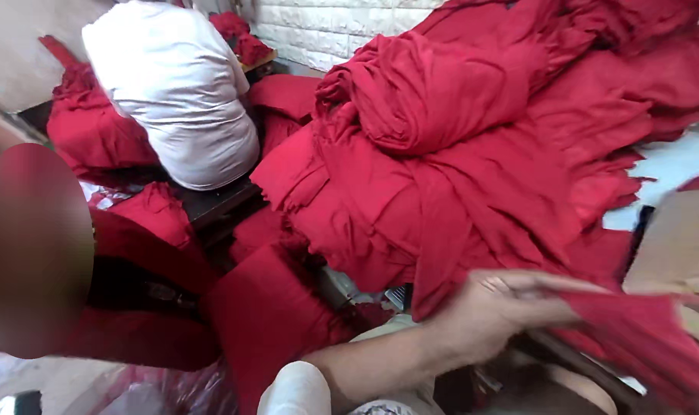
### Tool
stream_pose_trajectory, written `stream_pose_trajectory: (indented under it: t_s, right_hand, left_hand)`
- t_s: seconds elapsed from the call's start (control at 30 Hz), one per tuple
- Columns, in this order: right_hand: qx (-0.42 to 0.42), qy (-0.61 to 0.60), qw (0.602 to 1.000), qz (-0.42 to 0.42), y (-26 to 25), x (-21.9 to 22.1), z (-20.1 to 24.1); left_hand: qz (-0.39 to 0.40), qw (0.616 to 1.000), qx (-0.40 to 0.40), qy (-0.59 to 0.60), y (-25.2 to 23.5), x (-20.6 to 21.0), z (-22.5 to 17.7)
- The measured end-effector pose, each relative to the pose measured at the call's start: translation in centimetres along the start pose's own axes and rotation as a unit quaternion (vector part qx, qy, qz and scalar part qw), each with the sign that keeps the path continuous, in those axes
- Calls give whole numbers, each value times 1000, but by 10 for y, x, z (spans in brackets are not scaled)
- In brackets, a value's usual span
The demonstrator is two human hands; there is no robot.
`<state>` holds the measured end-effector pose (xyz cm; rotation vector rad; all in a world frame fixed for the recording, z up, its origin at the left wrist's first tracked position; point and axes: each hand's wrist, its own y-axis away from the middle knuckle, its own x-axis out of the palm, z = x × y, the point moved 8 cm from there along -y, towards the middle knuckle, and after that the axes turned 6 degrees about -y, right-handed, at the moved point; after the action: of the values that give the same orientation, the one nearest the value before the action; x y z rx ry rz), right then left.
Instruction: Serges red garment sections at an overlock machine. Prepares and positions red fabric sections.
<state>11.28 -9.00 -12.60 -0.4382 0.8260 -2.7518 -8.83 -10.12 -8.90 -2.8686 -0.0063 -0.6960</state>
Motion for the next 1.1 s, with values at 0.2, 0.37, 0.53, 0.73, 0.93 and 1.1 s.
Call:
stream_pose_trajectory:
  t_s: [0.2, 0.37, 0.53, 0.73, 0.93, 1.1]
  right_hand:
    - [136, -55, 986, 76, 24, 47, -7]
    - [95, -61, 993, 34, 20, 38, 0]
    - [55, -22, 992, -110, 20, 10, 9]
    - [75, 4, 985, -156, 28, 0, 5]
    - [7, 237, 945, -225, 39, -8, 19]
    - [-57, 444, 879, -166, 44, 11, 30]
  left_hand:
    - [42, 975, -187, 113, 1, 14, 43]
    - [159, 966, 69, -189, -3, 25, 40]
    - [228, 934, 107, -253, 4, 40, 39]
    - [210, 956, 70, -194, 3, 38, 43]
    - [181, 963, 57, -192, 4, 37, 50]
    - [191, 929, 111, -296, 10, 39, 52]
